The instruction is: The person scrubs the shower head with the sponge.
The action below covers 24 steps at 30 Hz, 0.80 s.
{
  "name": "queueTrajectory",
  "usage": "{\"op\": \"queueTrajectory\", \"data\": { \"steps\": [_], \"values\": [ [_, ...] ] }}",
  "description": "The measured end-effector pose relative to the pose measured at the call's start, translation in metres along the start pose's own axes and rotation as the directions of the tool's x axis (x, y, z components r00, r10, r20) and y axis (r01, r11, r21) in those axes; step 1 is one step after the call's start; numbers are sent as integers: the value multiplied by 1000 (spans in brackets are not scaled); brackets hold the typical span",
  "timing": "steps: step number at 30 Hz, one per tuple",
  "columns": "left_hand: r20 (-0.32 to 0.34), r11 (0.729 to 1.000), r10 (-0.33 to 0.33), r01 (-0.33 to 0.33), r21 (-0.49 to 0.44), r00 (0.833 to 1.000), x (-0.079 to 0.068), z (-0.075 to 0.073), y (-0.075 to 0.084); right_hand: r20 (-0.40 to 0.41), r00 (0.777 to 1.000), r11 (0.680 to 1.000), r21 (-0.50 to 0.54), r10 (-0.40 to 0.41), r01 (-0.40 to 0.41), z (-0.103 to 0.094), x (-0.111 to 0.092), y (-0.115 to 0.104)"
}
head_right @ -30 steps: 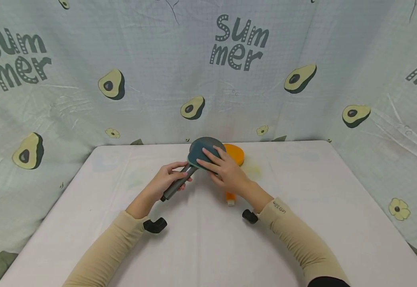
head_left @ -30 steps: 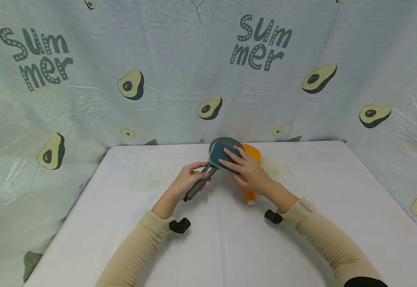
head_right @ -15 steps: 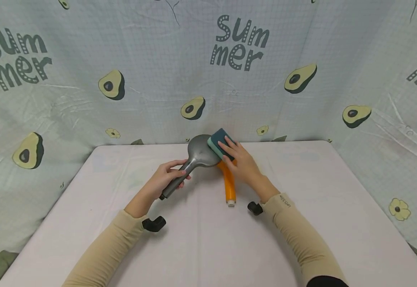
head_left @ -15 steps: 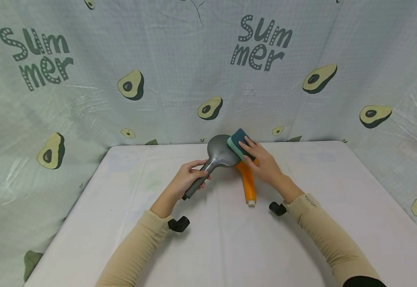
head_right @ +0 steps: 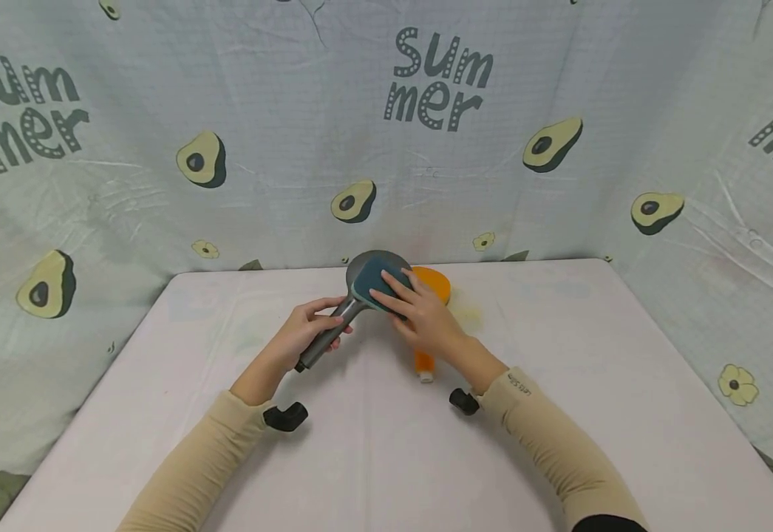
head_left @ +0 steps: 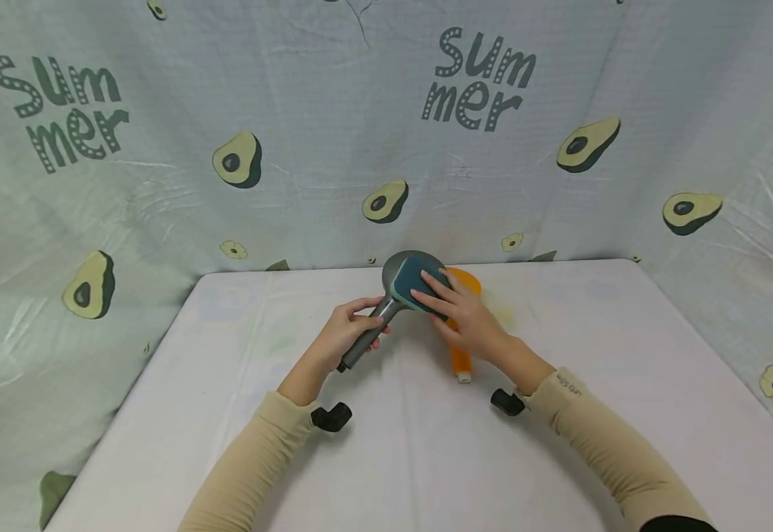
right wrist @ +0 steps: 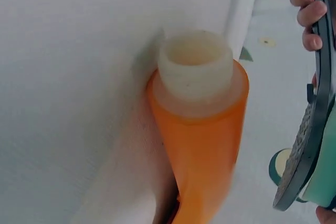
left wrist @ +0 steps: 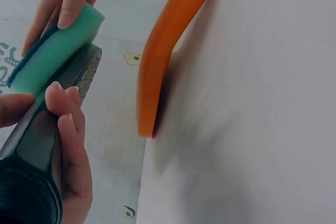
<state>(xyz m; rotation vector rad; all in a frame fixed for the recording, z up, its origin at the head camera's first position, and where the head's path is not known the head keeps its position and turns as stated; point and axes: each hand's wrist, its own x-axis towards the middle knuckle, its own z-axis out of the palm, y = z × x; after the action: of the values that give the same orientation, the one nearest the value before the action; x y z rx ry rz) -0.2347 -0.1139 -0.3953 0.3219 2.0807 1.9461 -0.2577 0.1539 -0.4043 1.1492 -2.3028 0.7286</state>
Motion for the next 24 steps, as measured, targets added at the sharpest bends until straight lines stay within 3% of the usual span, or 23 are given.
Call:
{"op": "queueTrajectory", "data": {
  "steps": [5, 12, 16, 20, 24],
  "values": [
    [-1, 1000, -5, 5, -7, 1000, 0, 1, -2, 0, 1000, 1000, 19, 22, -22, -4, 1, 5],
    [-12, 1000, -13, 12, -21, 1000, 1, 1, 0, -4, 974, 973, 48, 225, -224, -11, -2, 26],
    [-13, 999, -15, 15, -32, 1000, 1, 1, 0, 5, 957, 955, 62, 289, -289, -13, -5, 30],
    [-11, 999, -21, 21, -33, 1000, 0, 1, 0, 8, 962, 961, 50, 273, -273, -10, -4, 24],
    [-7, 999, -18, 17, -30, 1000, 0, 1, -1, -8, 990, 989, 36, 142, -142, -3, -1, 12]
  ]
}}
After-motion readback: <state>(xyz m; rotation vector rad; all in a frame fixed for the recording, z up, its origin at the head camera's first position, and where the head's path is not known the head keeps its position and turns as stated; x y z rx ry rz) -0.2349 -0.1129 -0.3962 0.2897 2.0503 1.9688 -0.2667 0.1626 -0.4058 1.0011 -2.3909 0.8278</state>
